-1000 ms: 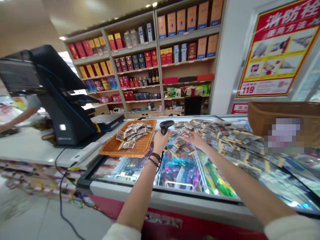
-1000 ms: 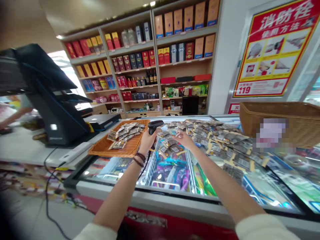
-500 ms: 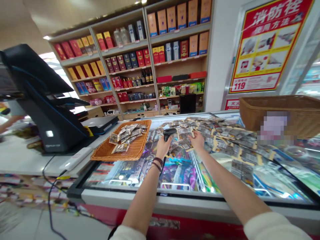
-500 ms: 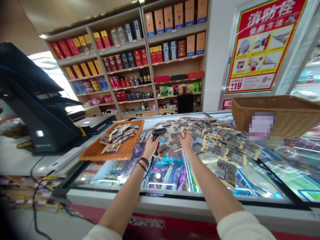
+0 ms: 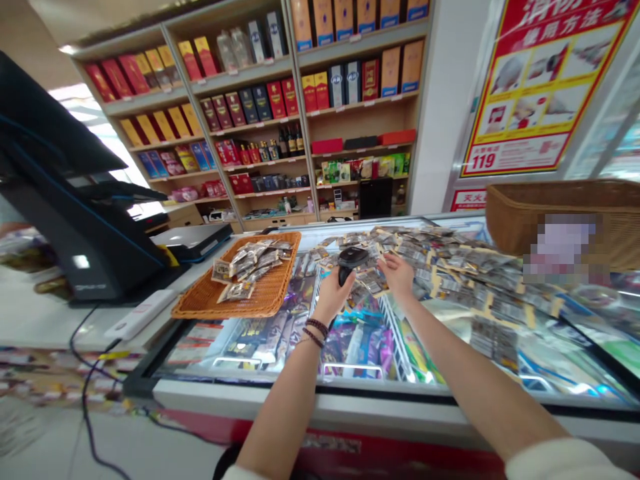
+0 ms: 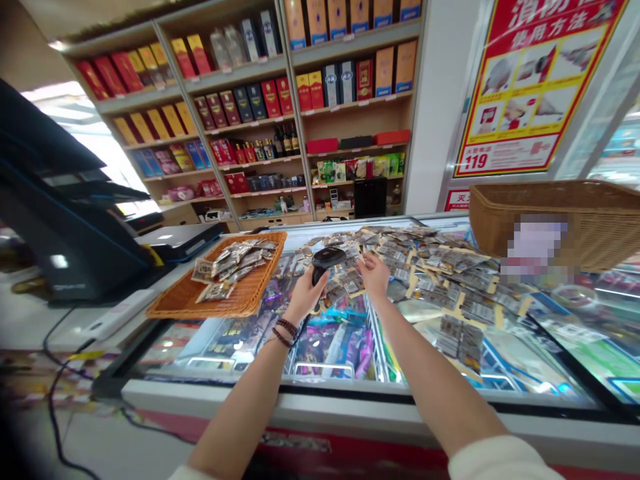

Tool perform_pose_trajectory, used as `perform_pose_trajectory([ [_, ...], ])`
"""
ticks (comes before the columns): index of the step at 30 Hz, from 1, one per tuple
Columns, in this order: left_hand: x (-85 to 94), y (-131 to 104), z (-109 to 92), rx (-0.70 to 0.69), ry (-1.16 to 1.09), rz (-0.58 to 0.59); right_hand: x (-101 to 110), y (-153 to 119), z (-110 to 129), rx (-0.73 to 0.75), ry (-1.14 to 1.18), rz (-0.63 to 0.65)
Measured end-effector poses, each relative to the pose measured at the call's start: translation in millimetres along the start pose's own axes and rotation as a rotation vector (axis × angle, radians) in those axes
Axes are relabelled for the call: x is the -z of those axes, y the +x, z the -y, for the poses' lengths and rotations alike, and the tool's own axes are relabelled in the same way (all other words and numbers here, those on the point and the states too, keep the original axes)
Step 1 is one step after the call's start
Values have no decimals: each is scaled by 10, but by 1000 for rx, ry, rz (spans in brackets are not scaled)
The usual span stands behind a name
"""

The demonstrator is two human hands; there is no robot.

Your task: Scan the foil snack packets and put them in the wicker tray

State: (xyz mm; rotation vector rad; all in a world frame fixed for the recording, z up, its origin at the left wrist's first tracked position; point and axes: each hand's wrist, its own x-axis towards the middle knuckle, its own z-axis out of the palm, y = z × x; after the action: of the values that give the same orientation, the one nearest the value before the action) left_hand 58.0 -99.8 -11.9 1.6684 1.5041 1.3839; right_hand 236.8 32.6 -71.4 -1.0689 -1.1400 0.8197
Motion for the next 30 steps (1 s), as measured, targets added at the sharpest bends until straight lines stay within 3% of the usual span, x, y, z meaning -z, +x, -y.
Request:
perform_pose_trajectory([
  [14,-17,-32,-43,18,8,14,-13,-64,104,5,-21,-1],
  [19,57,-29,-105,24,-3,-60,-6,30,125,-27,92,-106],
  [22,217,15,-137,17,15,-143,-59,136,120,-85,285,-208],
  [25,484,59,-161,5,17,-210,-249,251,110,-145,454,-244],
  [30,1067,23,-180,16,94,-351,-882,327,247,-264,554,-91],
])
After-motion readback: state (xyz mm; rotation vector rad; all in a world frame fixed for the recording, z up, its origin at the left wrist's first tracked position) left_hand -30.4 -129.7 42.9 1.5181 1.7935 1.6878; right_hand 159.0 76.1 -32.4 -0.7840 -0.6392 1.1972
